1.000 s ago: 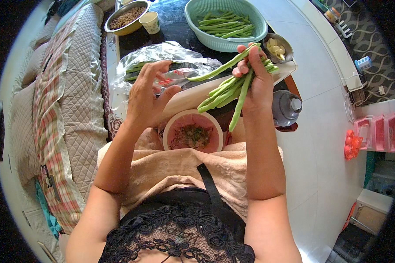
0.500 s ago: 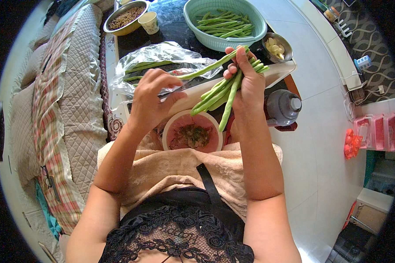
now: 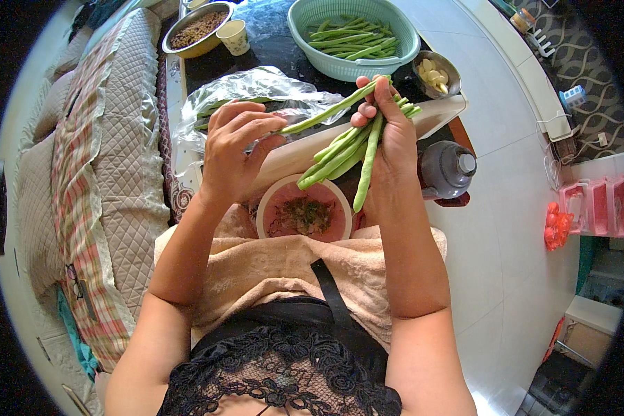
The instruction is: The person sits on the floor and snaps the ends off green beans by hand, placing the trimmed beans into a bowl on their lap. They continue this process with multiple beans from a plastic bag.
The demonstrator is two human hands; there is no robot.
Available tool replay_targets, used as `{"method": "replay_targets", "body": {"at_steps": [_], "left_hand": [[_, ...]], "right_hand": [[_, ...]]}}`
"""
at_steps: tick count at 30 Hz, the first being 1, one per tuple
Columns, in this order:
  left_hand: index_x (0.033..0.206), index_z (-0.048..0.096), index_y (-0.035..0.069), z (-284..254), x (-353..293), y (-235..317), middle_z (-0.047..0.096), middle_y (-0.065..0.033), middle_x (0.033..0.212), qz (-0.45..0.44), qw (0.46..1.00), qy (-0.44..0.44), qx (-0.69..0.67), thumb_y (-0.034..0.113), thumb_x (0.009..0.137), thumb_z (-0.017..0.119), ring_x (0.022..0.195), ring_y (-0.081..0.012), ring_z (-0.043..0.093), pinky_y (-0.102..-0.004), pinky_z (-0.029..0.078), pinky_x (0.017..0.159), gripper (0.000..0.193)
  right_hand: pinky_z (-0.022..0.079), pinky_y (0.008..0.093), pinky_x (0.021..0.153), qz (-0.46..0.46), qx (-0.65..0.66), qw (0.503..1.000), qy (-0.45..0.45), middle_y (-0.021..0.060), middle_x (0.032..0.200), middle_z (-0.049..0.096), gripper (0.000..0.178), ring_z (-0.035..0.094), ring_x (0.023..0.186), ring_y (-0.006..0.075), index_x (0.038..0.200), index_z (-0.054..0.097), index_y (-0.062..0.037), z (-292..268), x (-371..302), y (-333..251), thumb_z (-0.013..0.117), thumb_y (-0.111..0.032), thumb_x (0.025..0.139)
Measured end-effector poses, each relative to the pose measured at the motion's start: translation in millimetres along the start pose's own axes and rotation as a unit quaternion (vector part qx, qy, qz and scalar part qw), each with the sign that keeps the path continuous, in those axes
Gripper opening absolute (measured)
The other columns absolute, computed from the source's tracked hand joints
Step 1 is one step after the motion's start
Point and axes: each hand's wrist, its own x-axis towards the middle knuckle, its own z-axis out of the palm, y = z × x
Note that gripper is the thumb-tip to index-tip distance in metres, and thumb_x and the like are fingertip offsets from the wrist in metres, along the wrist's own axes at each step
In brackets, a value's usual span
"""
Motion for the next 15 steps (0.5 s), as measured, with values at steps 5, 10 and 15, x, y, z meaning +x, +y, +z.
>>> {"method": "replay_targets", "body": {"at_steps": [5, 10, 15], "left_hand": [[0.087, 0.073, 0.013, -6.0, 2.4, -3.2, 0.068, -0.0009, 0.082, -0.025, 1.000, 0.003, 0.003, 0.014, 0.076, 0.072, 0.085, -0.0211, 0.060, -0.0379, 0.041, 0.092, 0.011], [0.087, 0.072, 0.014, -18.5, 5.3, -5.5, 0.064, -0.0002, 0.078, 0.003, 0.997, -0.002, 0.075, 0.012, 0.077, 0.070, 0.084, -0.0208, 0.059, -0.0420, 0.039, 0.098, 0.010], [0.085, 0.071, 0.015, -16.2, 3.5, 6.6, 0.062, -0.0004, 0.077, 0.030, 0.992, -0.047, 0.112, 0.010, 0.074, 0.069, 0.085, -0.0212, 0.058, -0.0447, 0.034, 0.105, 0.012]], "right_hand": [[0.048, 0.0211, 0.049, -0.127, -0.156, 0.978, 0.059, 0.0088, 0.095, 0.069, 0.018, 0.054, 0.058, 0.0068, 0.102, 0.062, -0.0053, 10.3, -2.2, 0.1, 0.069, -0.016, 0.088], [0.052, 0.0272, 0.056, -0.373, -0.597, 0.710, -0.003, 0.0065, 0.092, 0.069, 0.016, 0.062, 0.065, 0.0147, 0.097, 0.070, -0.0092, 32.3, -15.5, -8.4, 0.073, -0.009, 0.082], [0.055, 0.0383, 0.069, -0.291, -0.773, 0.531, -0.190, 0.0070, 0.097, 0.067, 0.019, 0.067, 0.081, 0.0297, 0.097, 0.069, -0.0123, 32.7, -31.3, 25.1, 0.072, -0.016, 0.078]]}}
